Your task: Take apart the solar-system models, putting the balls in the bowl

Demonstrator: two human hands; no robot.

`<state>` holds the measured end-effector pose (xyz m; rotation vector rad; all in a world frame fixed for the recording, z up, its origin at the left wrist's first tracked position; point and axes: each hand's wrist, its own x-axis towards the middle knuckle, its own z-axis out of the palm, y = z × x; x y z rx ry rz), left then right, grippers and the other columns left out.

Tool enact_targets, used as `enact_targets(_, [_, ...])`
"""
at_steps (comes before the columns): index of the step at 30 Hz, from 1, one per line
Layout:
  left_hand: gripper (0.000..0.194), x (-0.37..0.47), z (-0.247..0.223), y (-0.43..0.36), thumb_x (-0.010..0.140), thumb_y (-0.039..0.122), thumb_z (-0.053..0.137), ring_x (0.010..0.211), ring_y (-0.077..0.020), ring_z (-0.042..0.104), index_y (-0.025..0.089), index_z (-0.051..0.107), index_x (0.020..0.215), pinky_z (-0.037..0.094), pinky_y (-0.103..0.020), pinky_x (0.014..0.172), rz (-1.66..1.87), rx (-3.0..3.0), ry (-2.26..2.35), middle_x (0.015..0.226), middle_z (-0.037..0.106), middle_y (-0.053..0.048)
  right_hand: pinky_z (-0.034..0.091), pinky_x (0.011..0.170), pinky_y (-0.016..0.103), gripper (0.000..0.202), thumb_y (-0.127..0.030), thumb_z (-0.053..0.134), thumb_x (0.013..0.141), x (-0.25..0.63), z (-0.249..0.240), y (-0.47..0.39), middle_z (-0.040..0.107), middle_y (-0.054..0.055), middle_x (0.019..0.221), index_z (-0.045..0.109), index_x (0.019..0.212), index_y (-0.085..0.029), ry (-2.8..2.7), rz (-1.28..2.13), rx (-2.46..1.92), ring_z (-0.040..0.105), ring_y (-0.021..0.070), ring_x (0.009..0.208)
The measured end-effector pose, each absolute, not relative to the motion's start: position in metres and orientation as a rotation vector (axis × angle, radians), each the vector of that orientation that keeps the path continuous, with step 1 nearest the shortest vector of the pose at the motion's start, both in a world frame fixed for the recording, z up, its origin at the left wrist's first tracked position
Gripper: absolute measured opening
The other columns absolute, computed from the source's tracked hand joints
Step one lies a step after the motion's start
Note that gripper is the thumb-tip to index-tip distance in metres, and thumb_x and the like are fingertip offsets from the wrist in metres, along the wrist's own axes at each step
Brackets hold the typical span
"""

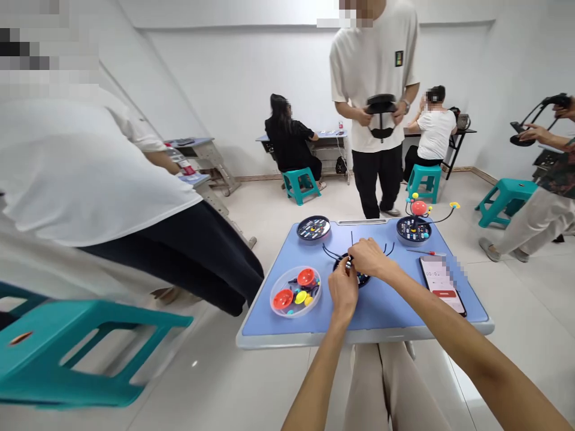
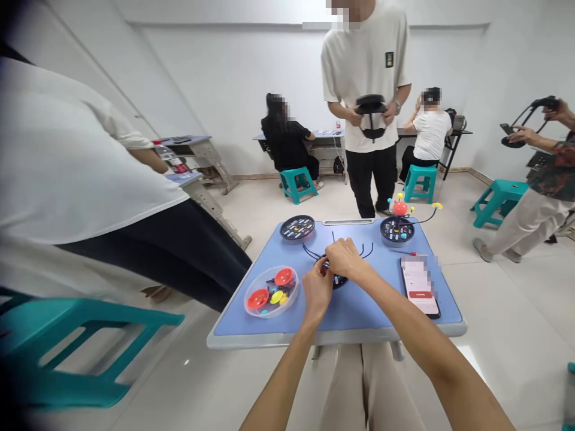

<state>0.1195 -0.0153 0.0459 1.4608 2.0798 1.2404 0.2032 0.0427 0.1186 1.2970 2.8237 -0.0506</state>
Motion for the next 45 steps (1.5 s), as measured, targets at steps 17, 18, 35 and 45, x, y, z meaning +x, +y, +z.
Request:
enact_targets(17, [0.032,0.124,0.04,-0.007,0.087,0.019,0.05,0.073,-0.0204,0.065,0.016,0.069,0.112,0.044,-0.03,0.071,1.27,1.53,2.095,0.084,0.074,-0.009,0.039,0.079,0.03,0.023,-0.016,0.05,0.089,0.214,0.134,0.046,0.073,0.014,0.101,0.072,0.096,-0.015,2.842,-0.061,1.317,0.064,0.0238,0.1])
enact_targets(18, [0.031,0.124,0.041,-0.008,0.087,0.019,0.05,0.073,-0.0207,0.066,0.016,0.069,0.111,0.044,-0.03,0.072,1.267,1.532,2.102,0.084,0.074,-0.01,0.039,0.079,0.03,0.022,-0.016,0.05,0.089,0.214,0.135,0.046,0.073,0.014,0.101,0.072,0.095,-0.015,2.843,-0.058,1.312,0.064,0.0238,0.1])
enact_targets(35, [0.036,0.114,0.035,-0.012,0.086,0.032,0.05,0.065,-0.0184,0.062,0.016,0.066,0.114,0.046,-0.03,0.067,1.49,1.505,2.003,0.074,0.07,-0.005,0.039,0.082,0.034,0.019,-0.021,0.059,0.088,0.219,0.156,0.032,0.068,0.012,0.104,0.067,0.104,-0.014,2.965,0.1,1.191,0.057,0.0249,0.103])
enact_targets(45, [0.043,0.111,0.078,-0.081,0.079,0.052,0.067,0.046,-0.0075,0.046,0.013,0.07,0.098,0.042,-0.022,0.046,1.637,0.968,1.354,0.055,0.052,0.004,0.037,0.078,0.032,0.009,-0.02,0.063,0.087,0.221,0.137,-0.013,0.065,0.01,0.088,0.067,0.087,-0.012,3.171,-0.05,0.863,0.055,0.0215,0.091])
